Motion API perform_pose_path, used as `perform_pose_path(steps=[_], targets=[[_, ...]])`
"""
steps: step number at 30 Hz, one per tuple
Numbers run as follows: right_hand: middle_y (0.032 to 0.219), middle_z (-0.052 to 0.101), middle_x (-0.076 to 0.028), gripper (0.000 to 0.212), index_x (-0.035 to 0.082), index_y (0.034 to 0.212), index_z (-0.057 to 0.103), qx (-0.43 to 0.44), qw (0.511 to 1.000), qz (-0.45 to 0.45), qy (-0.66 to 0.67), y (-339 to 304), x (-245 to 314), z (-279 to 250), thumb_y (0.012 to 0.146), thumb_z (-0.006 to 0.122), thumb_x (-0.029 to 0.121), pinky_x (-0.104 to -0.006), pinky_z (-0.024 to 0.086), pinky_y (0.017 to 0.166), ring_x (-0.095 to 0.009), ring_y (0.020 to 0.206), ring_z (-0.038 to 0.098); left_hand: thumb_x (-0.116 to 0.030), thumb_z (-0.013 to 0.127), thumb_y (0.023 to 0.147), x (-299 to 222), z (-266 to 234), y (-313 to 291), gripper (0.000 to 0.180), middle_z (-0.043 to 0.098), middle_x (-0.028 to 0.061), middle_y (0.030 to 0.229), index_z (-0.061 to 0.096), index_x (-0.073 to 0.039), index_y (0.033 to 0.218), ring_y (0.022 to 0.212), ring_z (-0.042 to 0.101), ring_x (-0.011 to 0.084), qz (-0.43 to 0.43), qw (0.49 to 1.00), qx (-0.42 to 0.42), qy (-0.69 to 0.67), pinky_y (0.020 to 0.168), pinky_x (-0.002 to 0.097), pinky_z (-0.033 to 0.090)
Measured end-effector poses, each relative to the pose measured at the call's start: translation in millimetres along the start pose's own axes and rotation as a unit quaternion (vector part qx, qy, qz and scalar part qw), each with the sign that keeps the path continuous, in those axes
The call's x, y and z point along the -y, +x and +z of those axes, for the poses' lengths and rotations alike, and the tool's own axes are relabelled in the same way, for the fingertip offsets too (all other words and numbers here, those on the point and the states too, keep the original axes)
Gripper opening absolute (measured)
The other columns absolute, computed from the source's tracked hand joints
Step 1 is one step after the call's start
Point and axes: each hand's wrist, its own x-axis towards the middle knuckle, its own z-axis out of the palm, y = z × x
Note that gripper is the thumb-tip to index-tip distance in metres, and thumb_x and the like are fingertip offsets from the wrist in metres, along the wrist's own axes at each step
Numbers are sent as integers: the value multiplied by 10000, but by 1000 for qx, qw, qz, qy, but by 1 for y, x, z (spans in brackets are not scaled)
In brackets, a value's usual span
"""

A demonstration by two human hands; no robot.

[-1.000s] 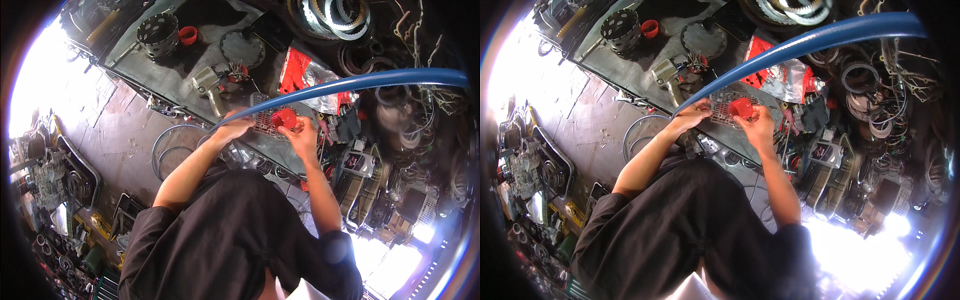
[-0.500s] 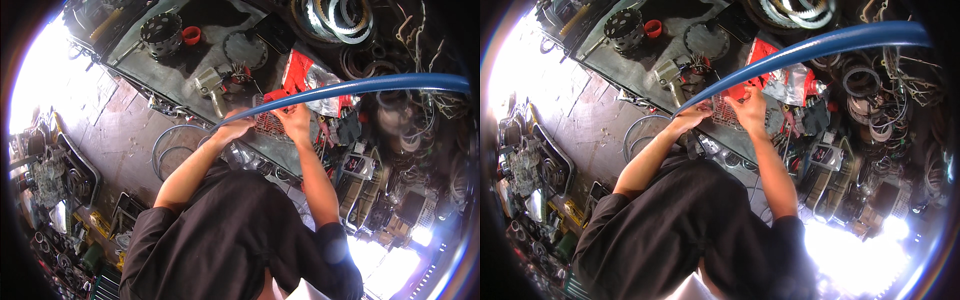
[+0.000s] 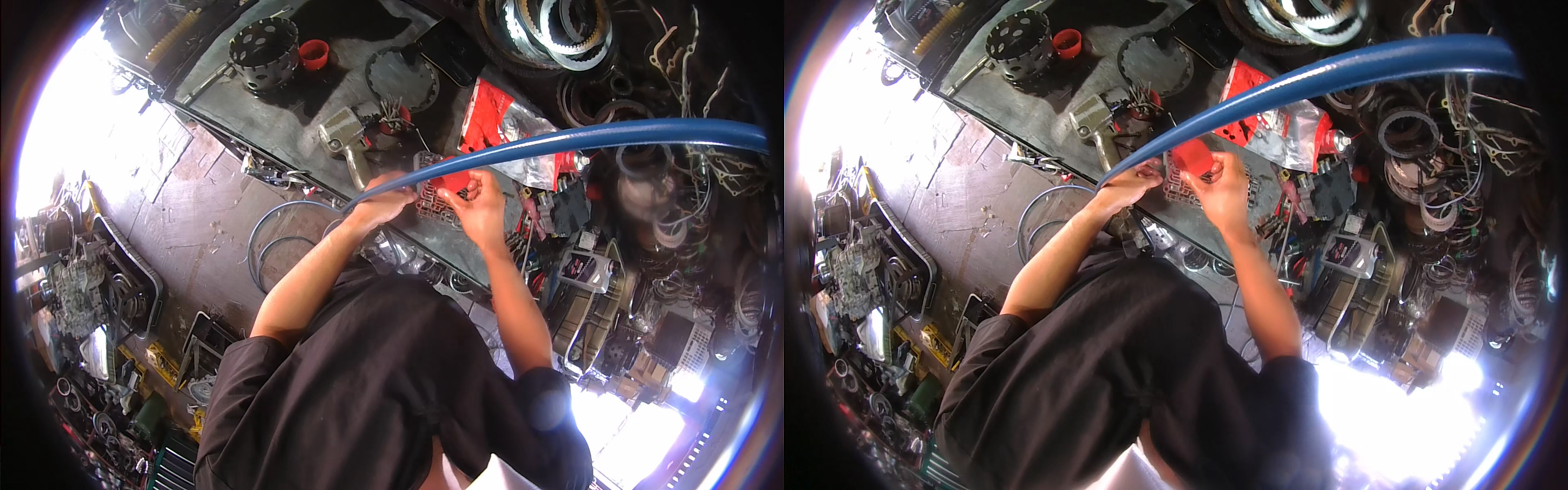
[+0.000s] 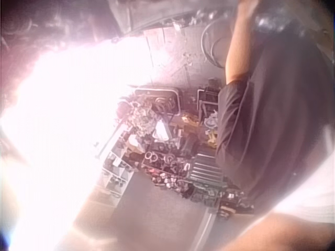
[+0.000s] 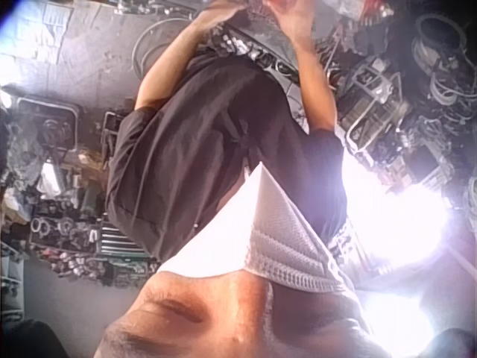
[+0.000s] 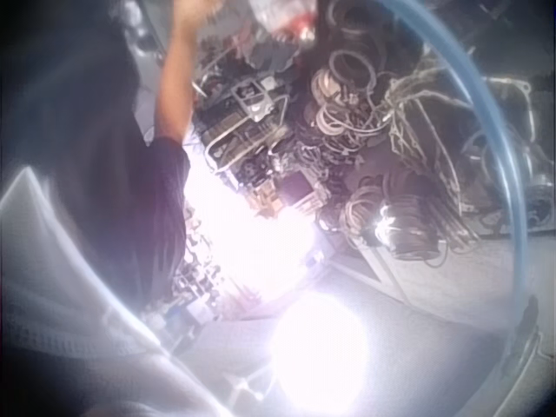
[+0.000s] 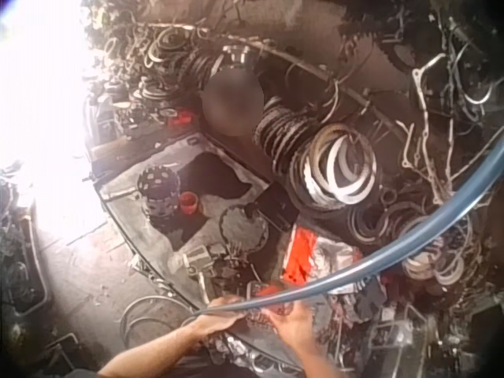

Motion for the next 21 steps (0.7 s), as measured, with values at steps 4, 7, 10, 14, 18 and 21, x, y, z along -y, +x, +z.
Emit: perform_pose_path(steps=[4,7,10,14,18,21], targets=[[873,579,-68,582,9,1099,612,31,999,27,3,-24,8,-10,676,976,174,-327,510,667,-175,721,544,-148,690,859,-2,0,-4,214,716,125,935,705,-56,1052,884,677,261,-3,1000,-18,-6,809,376,517],[863,575,-50,585,15,1125,615,-3,1000,-10,-3,-30,5,-11,683,974,146,-311,501,661,-154,728,528,-150,675,870,1,-2,0,221,727,155,978,702,-58,1068,935,698,315,6,999,-32,18,834,398,529],[893,574,-61,599,15,1148,607,-63,997,-42,-21,-28,2,-13,684,968,130,-322,502,678,-169,748,532,-162,660,883,8,-4,11,237,733,183,1035,702,-69,1097,1011,700,372,26,996,-56,67,874,425,538],[922,564,-83,599,16,1153,600,-114,991,-62,-40,-24,3,-19,686,959,127,-347,503,691,-200,767,536,40,650,890,16,-9,22,314,664,34,938,649,7,1202,852,630,107,50,991,-90,87,773,244,515],[940,568,-111,607,8,1158,587,-117,988,-84,-55,-28,7,-24,686,951,125,-377,513,700,-248,780,564,28,659,909,13,-17,24,275,701,64,960,671,-3,1182,883,664,131,39,988,-136,66,812,268,539],[944,568,-106,615,11,1168,588,-112,991,-55,-45,-34,9,-27,684,952,117,-368,514,706,-234,782,560,20,668,919,8,-21,25,258,718,76,969,682,-13,1175,897,686,160,37,987,-140,76,831,289,555]])
